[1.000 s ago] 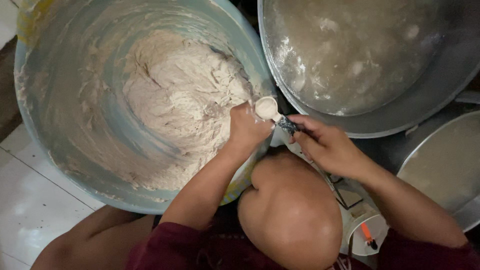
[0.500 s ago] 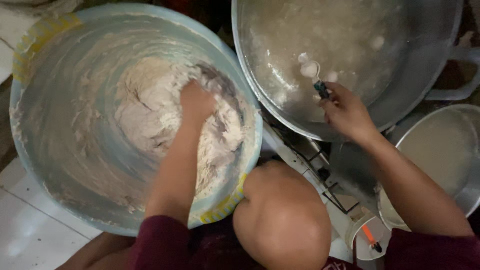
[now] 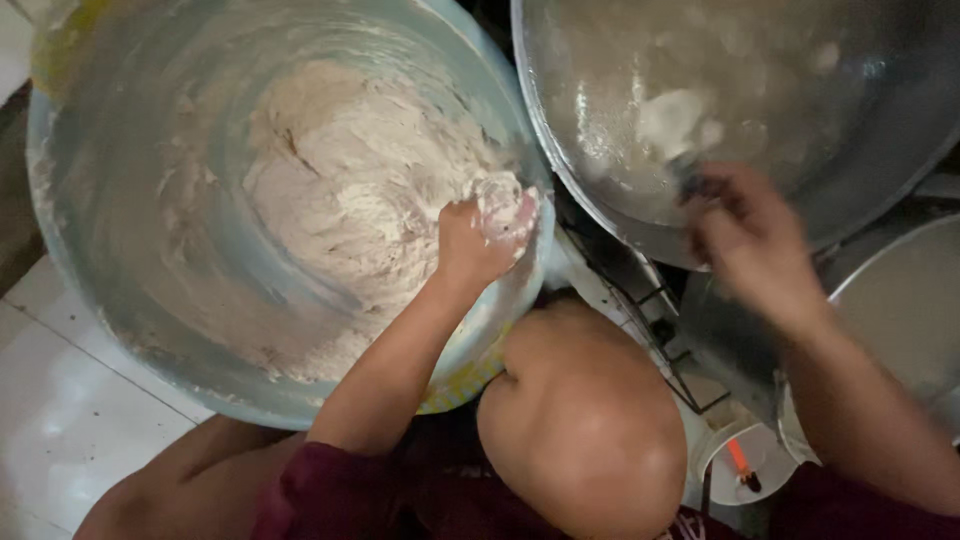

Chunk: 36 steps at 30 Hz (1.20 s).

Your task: The person scoops portions of thick dough from a large basin using a small scoop, shapes each portion with their hand, and drops the dough balls into a large pan of hot water beside the basin, repeating this cycle continuously.

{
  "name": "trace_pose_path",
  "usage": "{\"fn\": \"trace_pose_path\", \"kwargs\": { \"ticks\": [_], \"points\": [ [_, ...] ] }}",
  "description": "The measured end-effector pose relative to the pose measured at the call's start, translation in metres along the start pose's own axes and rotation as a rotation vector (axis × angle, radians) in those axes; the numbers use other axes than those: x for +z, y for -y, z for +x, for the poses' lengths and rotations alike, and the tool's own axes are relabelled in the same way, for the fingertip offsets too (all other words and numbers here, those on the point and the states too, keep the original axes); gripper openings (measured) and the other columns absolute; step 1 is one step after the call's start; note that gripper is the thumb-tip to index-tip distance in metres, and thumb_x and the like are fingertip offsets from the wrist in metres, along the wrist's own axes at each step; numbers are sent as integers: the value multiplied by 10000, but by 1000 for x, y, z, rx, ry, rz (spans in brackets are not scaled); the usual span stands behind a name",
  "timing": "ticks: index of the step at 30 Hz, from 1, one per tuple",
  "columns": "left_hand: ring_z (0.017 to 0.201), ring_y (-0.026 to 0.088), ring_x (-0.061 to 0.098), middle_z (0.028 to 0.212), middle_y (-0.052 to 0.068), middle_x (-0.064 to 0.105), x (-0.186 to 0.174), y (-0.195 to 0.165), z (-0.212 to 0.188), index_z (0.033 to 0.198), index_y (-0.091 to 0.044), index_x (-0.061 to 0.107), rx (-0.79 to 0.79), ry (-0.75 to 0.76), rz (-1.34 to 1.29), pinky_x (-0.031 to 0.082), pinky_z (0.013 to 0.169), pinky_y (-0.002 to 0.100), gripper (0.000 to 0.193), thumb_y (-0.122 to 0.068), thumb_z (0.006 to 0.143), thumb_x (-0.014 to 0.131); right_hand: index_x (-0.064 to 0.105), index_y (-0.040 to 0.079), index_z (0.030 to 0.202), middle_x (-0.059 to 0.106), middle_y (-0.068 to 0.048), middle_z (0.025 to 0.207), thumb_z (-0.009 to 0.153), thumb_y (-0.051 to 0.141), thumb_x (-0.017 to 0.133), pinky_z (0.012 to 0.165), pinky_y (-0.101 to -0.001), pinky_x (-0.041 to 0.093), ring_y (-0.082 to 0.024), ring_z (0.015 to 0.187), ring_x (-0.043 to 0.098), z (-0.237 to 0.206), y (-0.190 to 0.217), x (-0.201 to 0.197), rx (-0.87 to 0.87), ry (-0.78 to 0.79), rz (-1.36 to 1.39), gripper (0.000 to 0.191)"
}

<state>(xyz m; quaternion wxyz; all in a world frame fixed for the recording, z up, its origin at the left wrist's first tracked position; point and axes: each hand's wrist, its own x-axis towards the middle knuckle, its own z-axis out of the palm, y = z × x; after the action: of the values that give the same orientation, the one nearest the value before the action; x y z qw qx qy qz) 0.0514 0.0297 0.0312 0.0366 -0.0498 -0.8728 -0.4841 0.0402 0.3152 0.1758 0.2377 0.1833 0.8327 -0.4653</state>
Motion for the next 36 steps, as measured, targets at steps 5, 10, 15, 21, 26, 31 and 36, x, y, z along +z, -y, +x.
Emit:
{"fn": "trace_pose_path", "kwargs": {
  "ticks": [5, 10, 15, 21, 26, 31, 36],
  "points": [
    [590, 332, 654, 696, 96, 675, -10, -32, 9, 750, -107, 677, 140, -65, -7, 520, 539, 435, 225, -234, 883, 807, 570, 51, 1389, 722, -29, 1027, 989, 126, 559, 581, -263, 498, -86, 703, 591, -25, 22, 37, 125, 270, 63, 407],
    [619, 348, 678, 702, 116, 679, -7, -37, 11, 799, -81, 694, 103, 3, -86, 559, 588, 426, 155, -190, 746, 791, 546, 38, 1437, 724, -34, 997, 1008, 139, 572, 686, -216, 515, -41, 801, 623, -37, 40, 57, -188, 266, -76, 442],
    [664, 365, 688, 736, 149, 685, -1, -34, 12, 811, -74, 691, -7, 50, -69, 561, 625, 426, 206, -188, 661, 775, 589, 80, 1413, 660, -28, 839, 983, 157, 566, 566, -243, 467, -65, 629, 530, -34, 44, 56, 72, 424, 18, 437],
    [698, 263, 724, 855, 70, 742, -9, 9, 16, 970, -74, 711, -221, 26, -63, 570, 607, 400, 132, -163, 892, 651, 643, 88, 1430, 633, -129, 853, 1026, 179, 598, 608, -333, 472, -187, 686, 572, -34, 55, 44, -74, 391, -104, 416],
    [870, 402, 675, 914, 201, 733, -53, 99, 53, 922, -44, 760, -171, 111, 538, 532, 787, 511, 257, -300, 925, 740, 643, 92, 1377, 715, -186, 1044, 930, 131, 643, 761, -396, 565, -324, 863, 719, -42, 59, 52, -520, 300, -318, 449],
    [1017, 377, 661, 1097, 185, 701, -153, 199, 78, 1123, -63, 710, -239, 317, 973, 522, 868, 504, 369, -323, 863, 680, 624, 37, 1320, 697, -235, 1129, 909, 127, 672, 829, -433, 557, -371, 989, 704, -20, 32, 25, -416, -7, -455, 423],
    [1106, 352, 655, 1213, 144, 689, -177, 219, -27, 1249, -87, 677, -89, 465, 1147, 507, 918, 503, 467, -335, 869, 567, 665, 34, 1230, 705, -235, 1135, 897, 144, 689, 870, -481, 546, -405, 1027, 700, 29, -7, -21, -195, -36, -657, 351]
  ]
}}
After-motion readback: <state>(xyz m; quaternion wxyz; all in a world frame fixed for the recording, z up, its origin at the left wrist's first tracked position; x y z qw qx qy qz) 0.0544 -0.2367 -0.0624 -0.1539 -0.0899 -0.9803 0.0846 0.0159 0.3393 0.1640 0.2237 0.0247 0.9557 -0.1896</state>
